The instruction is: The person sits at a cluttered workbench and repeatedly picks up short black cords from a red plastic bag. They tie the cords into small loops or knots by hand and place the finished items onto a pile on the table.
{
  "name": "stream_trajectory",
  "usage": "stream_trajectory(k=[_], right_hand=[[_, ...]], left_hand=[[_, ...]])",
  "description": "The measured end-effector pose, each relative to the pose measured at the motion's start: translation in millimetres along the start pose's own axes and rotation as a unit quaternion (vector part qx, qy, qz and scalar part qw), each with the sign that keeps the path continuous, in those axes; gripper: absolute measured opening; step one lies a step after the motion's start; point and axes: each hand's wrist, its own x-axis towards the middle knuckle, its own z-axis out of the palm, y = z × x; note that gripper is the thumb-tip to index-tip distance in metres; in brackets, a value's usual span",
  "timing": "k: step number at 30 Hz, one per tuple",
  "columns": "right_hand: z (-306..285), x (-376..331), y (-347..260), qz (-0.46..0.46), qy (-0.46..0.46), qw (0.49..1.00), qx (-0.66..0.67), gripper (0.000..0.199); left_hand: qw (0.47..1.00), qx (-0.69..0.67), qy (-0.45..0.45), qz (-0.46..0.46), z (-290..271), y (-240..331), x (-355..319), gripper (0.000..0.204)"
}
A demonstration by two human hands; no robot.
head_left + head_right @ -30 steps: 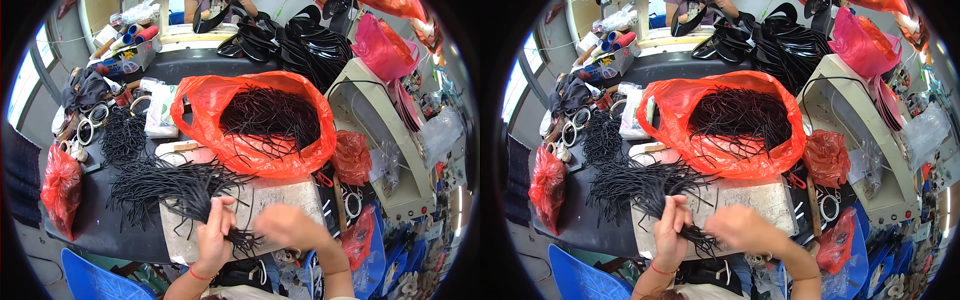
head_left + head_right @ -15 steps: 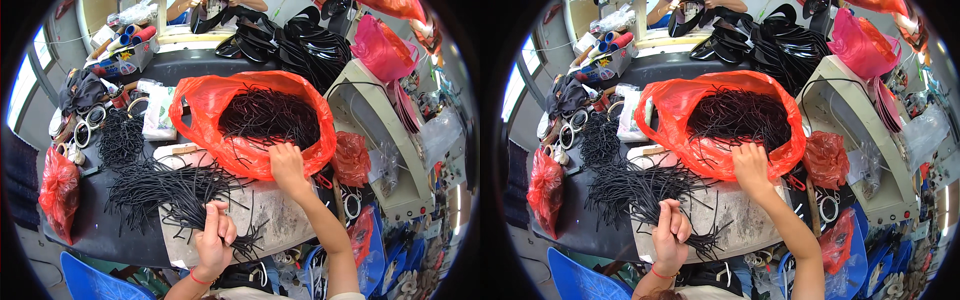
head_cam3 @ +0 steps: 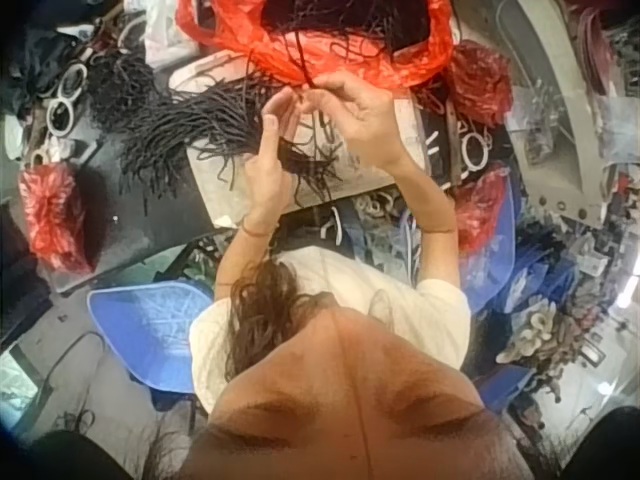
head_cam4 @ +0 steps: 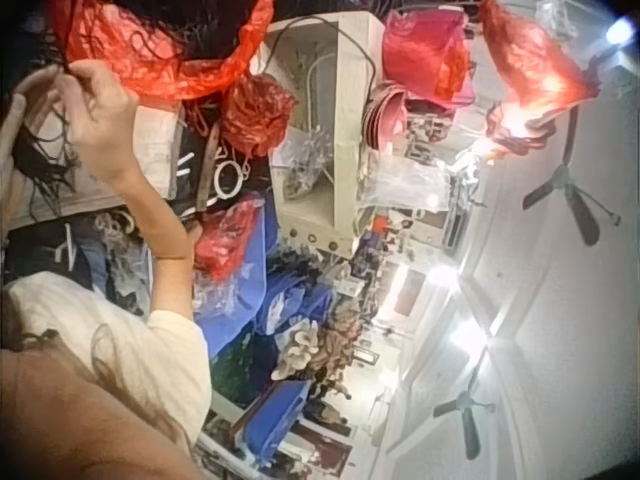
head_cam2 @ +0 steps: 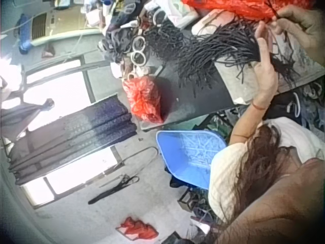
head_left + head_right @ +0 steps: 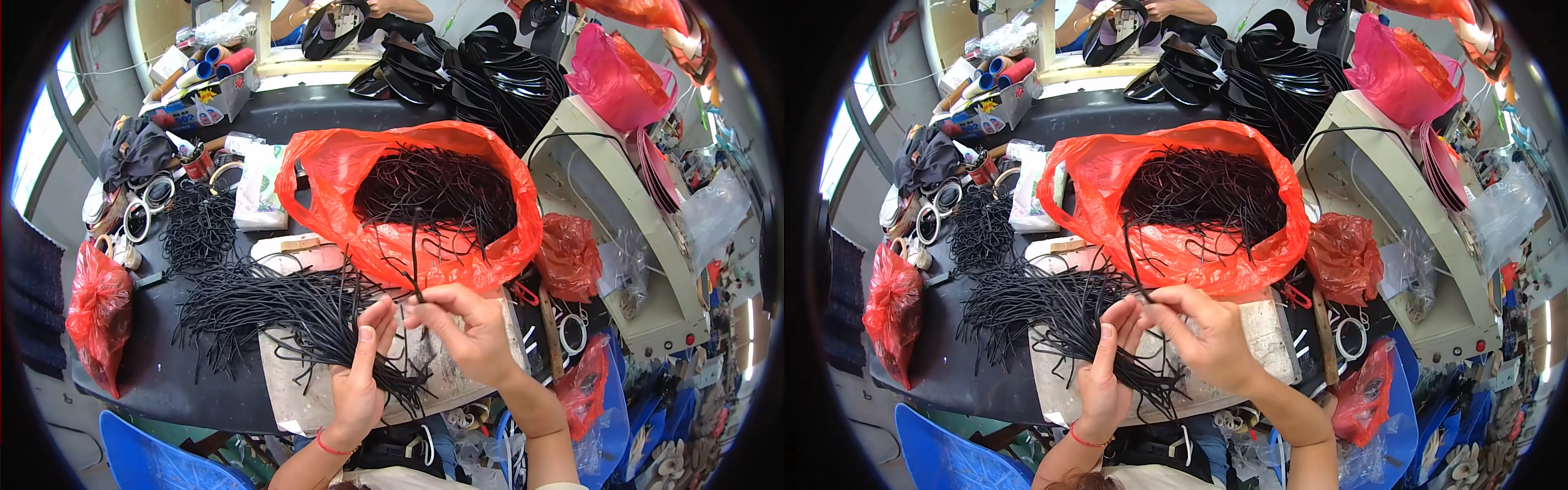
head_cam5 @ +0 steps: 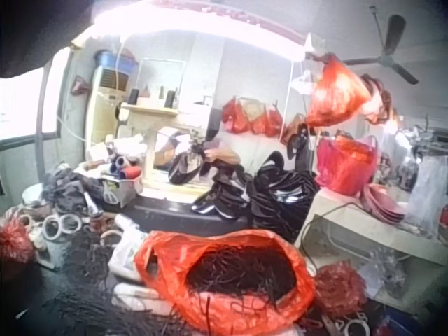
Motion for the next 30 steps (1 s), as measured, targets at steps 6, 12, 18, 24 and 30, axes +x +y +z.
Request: stream_trajectory(k=[6,12,18,24,30], right_hand=[[21,17,2,-0.174,0.021,0.97,-0.167,0.013],[-52,92,79,-0.161,0.24,0.851,-0.439,0.018],[-110,81,134,-0.019,0.251,0.835,-0.489,0.017],[-108,83,126,-0.052,0.238,0.833,-0.497,0.017],[-119,74,123,-0.089,0.257,0.845,-0.459,0.015]], left_hand=[[0.991,0.118,-0.052,-0.017,-5,-7,-13,0.021],[0.994,-0.057,0.098,-0.007,-12,27,-2,0.026],[0.996,-0.051,0.068,-0.013,-20,18,-1,0.028],[0.995,-0.031,0.085,-0.036,-10,20,-2,0.027],[0.997,-0.021,0.068,-0.017,-11,17,-5,0.028]])
